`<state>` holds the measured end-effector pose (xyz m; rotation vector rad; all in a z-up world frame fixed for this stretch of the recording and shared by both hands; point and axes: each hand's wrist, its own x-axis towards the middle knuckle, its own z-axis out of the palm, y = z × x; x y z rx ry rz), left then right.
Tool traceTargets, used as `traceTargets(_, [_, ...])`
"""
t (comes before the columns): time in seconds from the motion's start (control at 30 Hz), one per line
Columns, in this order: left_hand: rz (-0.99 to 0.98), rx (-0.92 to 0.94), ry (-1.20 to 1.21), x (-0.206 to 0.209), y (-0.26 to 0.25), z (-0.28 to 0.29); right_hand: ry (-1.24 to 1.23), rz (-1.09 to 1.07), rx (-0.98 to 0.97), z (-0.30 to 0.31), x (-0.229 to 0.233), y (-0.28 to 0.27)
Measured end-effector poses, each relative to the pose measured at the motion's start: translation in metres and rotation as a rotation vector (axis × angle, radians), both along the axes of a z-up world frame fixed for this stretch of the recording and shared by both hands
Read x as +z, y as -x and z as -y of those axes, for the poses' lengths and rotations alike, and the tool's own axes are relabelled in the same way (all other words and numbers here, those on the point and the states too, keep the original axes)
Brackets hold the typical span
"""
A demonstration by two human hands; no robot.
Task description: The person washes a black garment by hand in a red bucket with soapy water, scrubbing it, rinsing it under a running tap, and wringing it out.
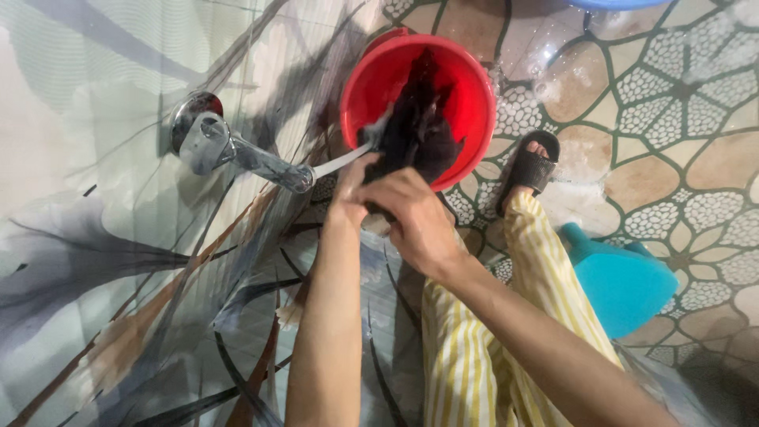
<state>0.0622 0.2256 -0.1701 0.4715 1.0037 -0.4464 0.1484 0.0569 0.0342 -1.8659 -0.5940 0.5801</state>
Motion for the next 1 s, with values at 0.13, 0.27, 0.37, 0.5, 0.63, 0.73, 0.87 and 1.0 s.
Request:
traceTargets(0.13, [-0.144,0.109,-0.307,0.021,-0.025,0.003,0.009,0.056,0.034,0.018,0.002,0.009])
traceTargets(0.27, [-0.245,0.058,-0.542,0.064,-0.046,0.006,0.123,0.094,0.044,0.044,-0.029,0.012])
traceTargets(0.37, [-0.057,0.015,-0.607,0.080,-0.041,0.019,0.146,-0.056,0.048,0.049,-0.055,0.016])
traceTargets(0.5, [0.185,-0.103,-0.685,0.097,-0.016,0.027,-0.085,-0.552,-0.366,0.023,-0.097,-0.004])
traceTargets(0.63, [0.154,-0.273,-0.711,0.116,0.007,0.023,-0.456,-1.477,-0.384,-0.003,-0.117,-0.021])
traceTargets(0.73, [0.219,-0.386,-0.715,0.112,0.016,0.021,-0.360,-1.383,-0.557,-0.019,-0.137,-0.022])
traceTargets(0.87, [0.217,-0.332,-0.661,0.095,0.026,0.016,-0.198,-0.971,-0.521,-0.032,-0.159,-0.014])
traceTargets(1.0, [-0.047,0.400,-0.356,0.078,-0.002,0.004,0.123,-0.321,-0.164,-0.041,-0.149,0.010])
